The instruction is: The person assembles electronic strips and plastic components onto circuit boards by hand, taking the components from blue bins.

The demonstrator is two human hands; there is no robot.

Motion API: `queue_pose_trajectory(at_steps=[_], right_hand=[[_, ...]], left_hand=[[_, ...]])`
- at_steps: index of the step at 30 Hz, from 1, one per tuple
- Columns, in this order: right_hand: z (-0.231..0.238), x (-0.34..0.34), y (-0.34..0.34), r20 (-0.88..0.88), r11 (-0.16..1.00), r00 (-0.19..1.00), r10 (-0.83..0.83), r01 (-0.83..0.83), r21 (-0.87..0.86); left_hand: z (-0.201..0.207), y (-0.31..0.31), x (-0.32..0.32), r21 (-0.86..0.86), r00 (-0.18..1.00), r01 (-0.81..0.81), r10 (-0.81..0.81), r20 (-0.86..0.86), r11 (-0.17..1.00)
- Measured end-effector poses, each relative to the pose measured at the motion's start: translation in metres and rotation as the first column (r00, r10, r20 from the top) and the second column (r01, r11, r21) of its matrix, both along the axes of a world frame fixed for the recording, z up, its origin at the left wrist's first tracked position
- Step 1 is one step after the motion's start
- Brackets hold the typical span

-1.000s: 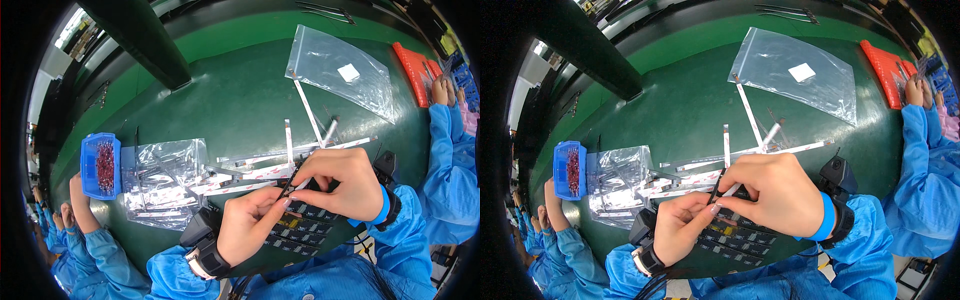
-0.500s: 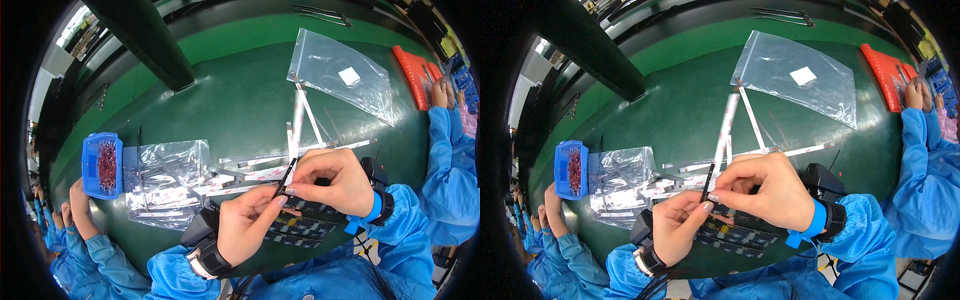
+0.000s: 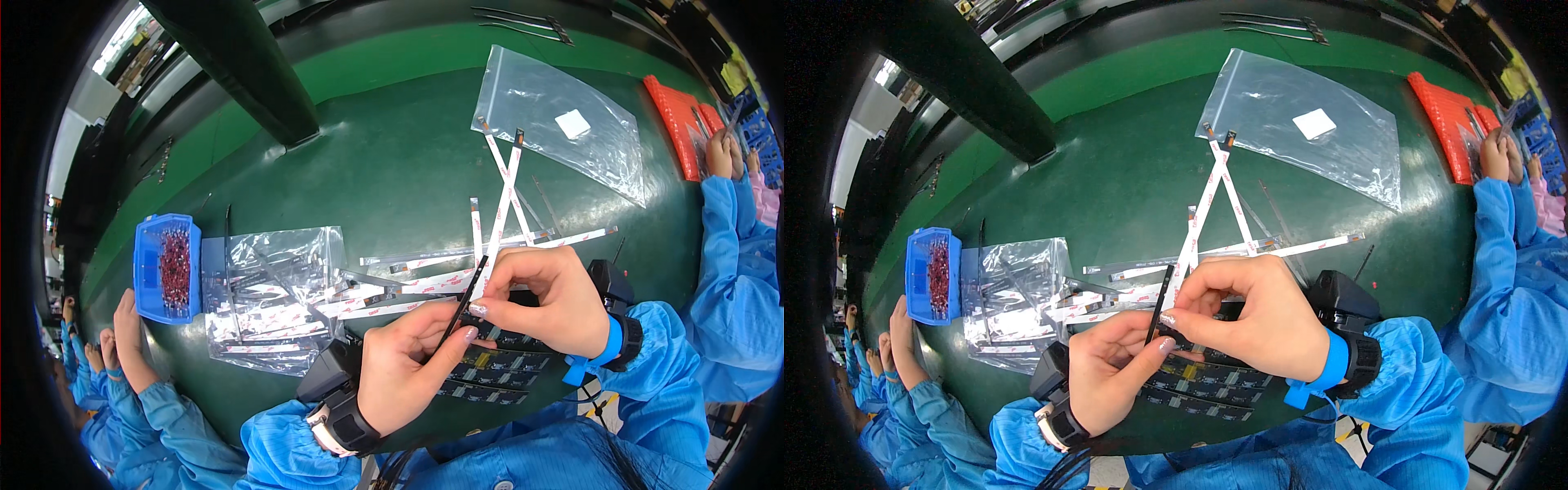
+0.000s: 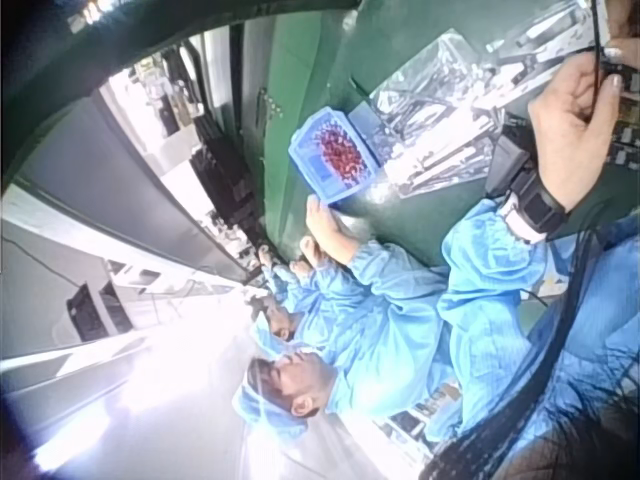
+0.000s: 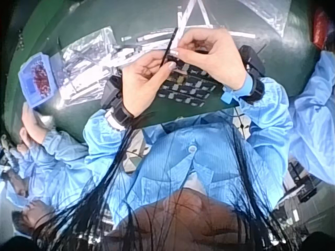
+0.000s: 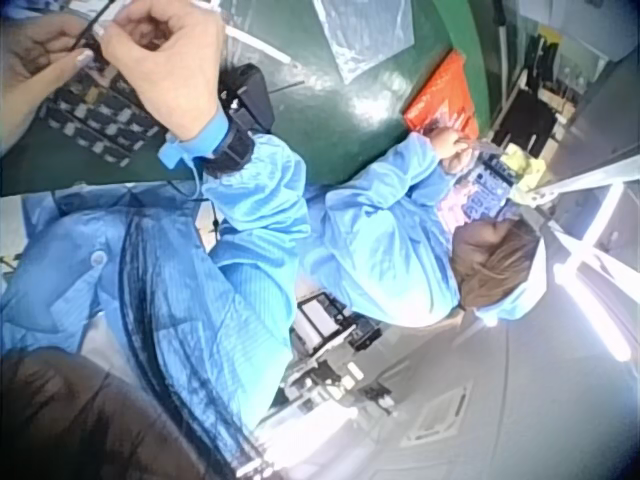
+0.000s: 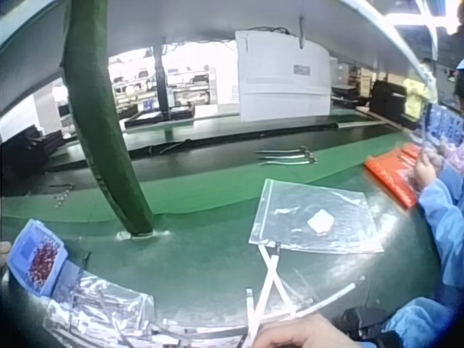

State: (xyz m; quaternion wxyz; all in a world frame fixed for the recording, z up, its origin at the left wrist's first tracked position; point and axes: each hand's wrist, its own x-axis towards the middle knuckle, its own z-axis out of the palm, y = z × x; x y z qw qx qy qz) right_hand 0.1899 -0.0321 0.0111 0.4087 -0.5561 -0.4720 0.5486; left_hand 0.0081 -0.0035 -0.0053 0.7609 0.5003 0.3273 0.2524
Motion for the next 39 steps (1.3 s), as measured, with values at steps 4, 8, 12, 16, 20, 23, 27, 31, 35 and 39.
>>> queue_pose_trajectory(at_steps=[4, 8, 12, 16, 20, 23, 27, 31, 35, 39], right_hand=[[-0.0004, -0.0012, 0.0001, 0.028, 1.000, 1.000, 0.005, -0.005, -0.008], [0.0018, -0.0017, 0.0003, 0.036, 1.000, 0.999, 0.011, -0.010, -0.020], [-0.0003, -0.0016, -0.0005, 0.048, 1.000, 0.999, 0.007, -0.006, -0.004], [0.0004, -0.0032, -0.0011, 0.048, 1.000, 0.999, 0.000, 0.000, -0.004], [0.0006, -0.0045, -0.0023, 0.040, 1.000, 0.999, -0.005, 0.004, 0.021], [0.0006, -0.0050, -0.0021, 0.059, 0.999, 0.998, 0.004, -0.007, 0.040], [0.0025, -0.0056, -0.0026, 0.085, 0.997, 0.996, 0.022, -0.029, 0.072], [0.0006, -0.0051, -0.0031, 0.114, 0.995, 0.993, 0.030, -0.041, 0.093], [0.0024, -0.0056, -0.0016, 0.119, 0.993, 0.992, 0.053, -0.065, 0.099], [0.0010, -0.0050, -0.0018, 0.098, 0.996, 0.994, 0.047, -0.054, 0.072]], left_hand=[[-0.0007, 0.0002, -0.0011, -0.033, 1.000, -0.006, 0.006, -0.001, 0.999], [-0.0005, -0.0004, -0.0008, -0.032, 1.000, -0.016, 0.017, 0.025, 0.999], [0.0018, 0.0008, 0.0004, -0.002, 1.000, 0.005, -0.005, 0.014, 1.000], [0.0020, 0.0009, -0.0009, -0.036, 0.999, -0.015, 0.017, 0.039, 0.999], [0.0002, 0.0003, -0.0010, -0.003, 0.999, -0.025, 0.025, 0.032, 1.000], [-0.0009, -0.0007, -0.0015, -0.030, 0.999, -0.037, 0.038, 0.018, 0.999], [0.0029, 0.0002, -0.0037, 0.002, 0.998, -0.030, 0.030, -0.047, 1.000], [0.0030, 0.0005, -0.0059, 0.156, 0.992, 0.000, 0.020, -0.123, 0.988], [0.0023, 0.0003, -0.0076, 0.144, 0.994, 0.000, 0.016, -0.109, 0.990], [0.0012, 0.0002, -0.0063, 0.135, 0.996, -0.016, 0.027, -0.081, 0.991]])
